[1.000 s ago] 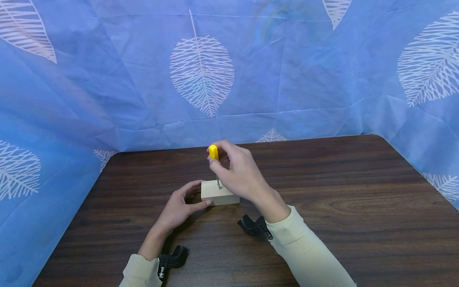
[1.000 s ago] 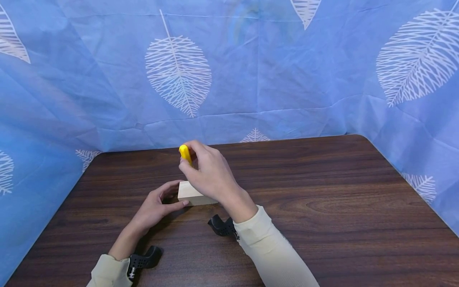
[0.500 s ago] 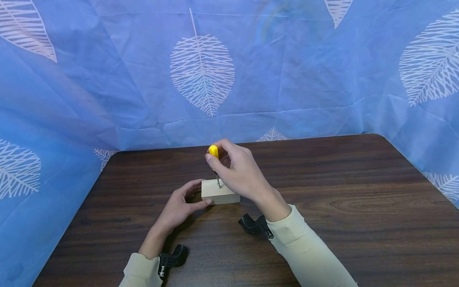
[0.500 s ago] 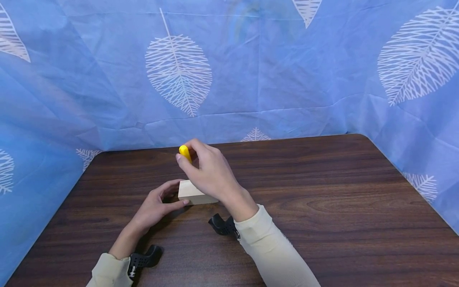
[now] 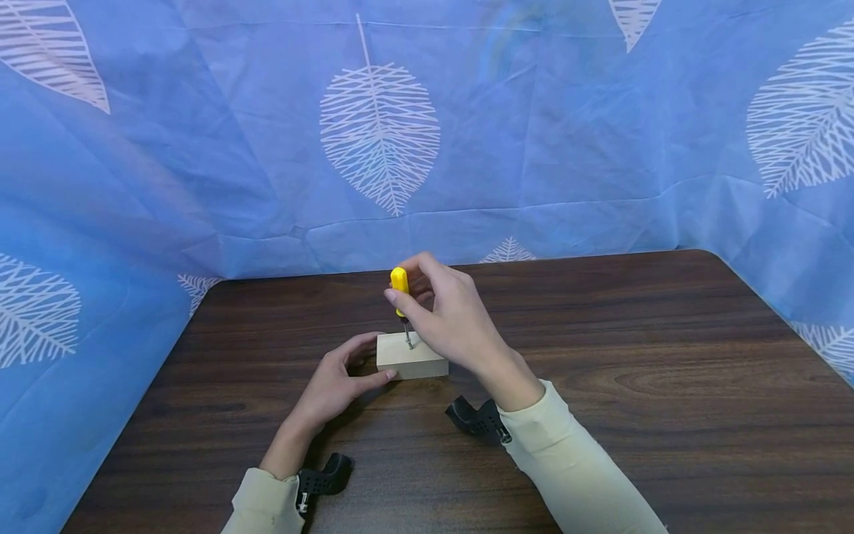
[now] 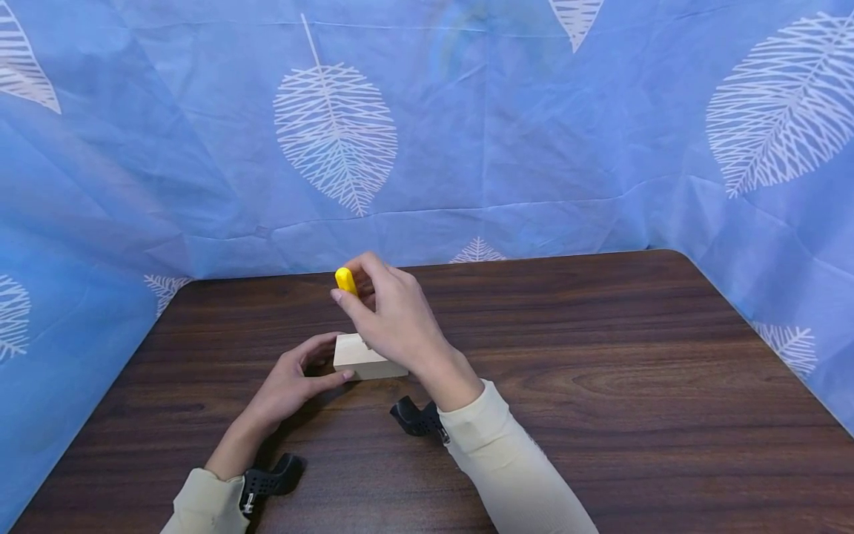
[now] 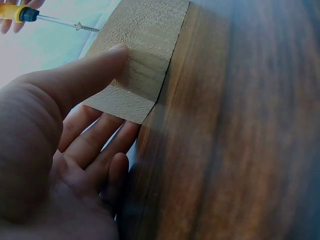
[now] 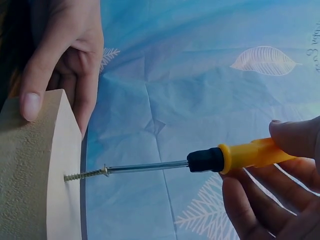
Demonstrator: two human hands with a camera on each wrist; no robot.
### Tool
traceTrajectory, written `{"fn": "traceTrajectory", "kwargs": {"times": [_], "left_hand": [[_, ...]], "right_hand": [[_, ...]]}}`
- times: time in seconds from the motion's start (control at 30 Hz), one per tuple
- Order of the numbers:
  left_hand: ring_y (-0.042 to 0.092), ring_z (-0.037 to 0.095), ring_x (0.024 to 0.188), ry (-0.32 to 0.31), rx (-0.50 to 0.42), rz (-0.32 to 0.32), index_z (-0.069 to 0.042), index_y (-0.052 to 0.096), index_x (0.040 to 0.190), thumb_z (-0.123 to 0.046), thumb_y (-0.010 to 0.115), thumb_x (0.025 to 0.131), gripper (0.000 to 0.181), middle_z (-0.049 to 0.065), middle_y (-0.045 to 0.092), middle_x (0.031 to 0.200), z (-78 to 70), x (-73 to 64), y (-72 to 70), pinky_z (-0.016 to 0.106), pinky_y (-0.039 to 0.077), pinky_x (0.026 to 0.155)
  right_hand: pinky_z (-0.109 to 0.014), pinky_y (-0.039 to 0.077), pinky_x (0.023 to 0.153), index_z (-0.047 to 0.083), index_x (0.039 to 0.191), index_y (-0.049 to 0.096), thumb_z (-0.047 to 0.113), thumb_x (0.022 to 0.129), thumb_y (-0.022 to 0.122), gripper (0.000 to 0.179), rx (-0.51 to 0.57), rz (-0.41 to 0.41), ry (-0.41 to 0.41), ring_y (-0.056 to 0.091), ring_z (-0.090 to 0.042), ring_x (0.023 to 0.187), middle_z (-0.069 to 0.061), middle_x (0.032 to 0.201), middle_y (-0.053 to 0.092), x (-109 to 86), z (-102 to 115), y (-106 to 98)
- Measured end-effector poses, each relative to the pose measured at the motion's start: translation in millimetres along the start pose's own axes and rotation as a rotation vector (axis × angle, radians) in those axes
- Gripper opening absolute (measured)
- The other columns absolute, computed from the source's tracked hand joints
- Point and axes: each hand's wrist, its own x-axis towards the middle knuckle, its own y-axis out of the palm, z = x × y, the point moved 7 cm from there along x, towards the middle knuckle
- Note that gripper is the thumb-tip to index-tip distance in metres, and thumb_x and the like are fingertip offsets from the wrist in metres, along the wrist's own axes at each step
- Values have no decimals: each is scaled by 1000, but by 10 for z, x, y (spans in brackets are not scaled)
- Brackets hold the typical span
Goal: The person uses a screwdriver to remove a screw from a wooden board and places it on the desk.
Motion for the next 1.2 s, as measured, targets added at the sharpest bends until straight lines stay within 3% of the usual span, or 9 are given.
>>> {"fn": "traceTrajectory", "kwargs": {"times": [0.13,0.33,0.57,1.2], "left_hand": [[58,33,141,1,2,-3,-25,62,150,-30,86,94,61,6,66,151,-7,-3,-3,64,43,118],[59,32,140,1,4,-1,-25,62,150,-30,86,94,61,5,66,150,-2,-1,2,63,43,117],[58,32,140,5,7,2,-25,62,150,-30,86,94,61,5,66,151,-1,1,10,63,43,117],[60,31,138,-2,0,-7,-26,62,150,-31,87,94,61,5,66,151,10,-3,3,62,45,116]], "right_hand": [[-30,62,84,10,122,69,20,103,74,22,-3,-13,-11,71,-11,91,-2,109,73,8,12,-10],[-31,62,88,8,127,62,18,103,75,30,18,-8,12,71,-13,96,-3,111,72,4,8,-9],[-32,61,90,7,126,61,15,103,74,27,11,-19,4,72,-12,93,-4,111,73,-7,11,-21],[-33,61,90,9,125,59,12,107,58,19,37,0,-15,70,-14,96,-4,109,75,3,7,9]]}}
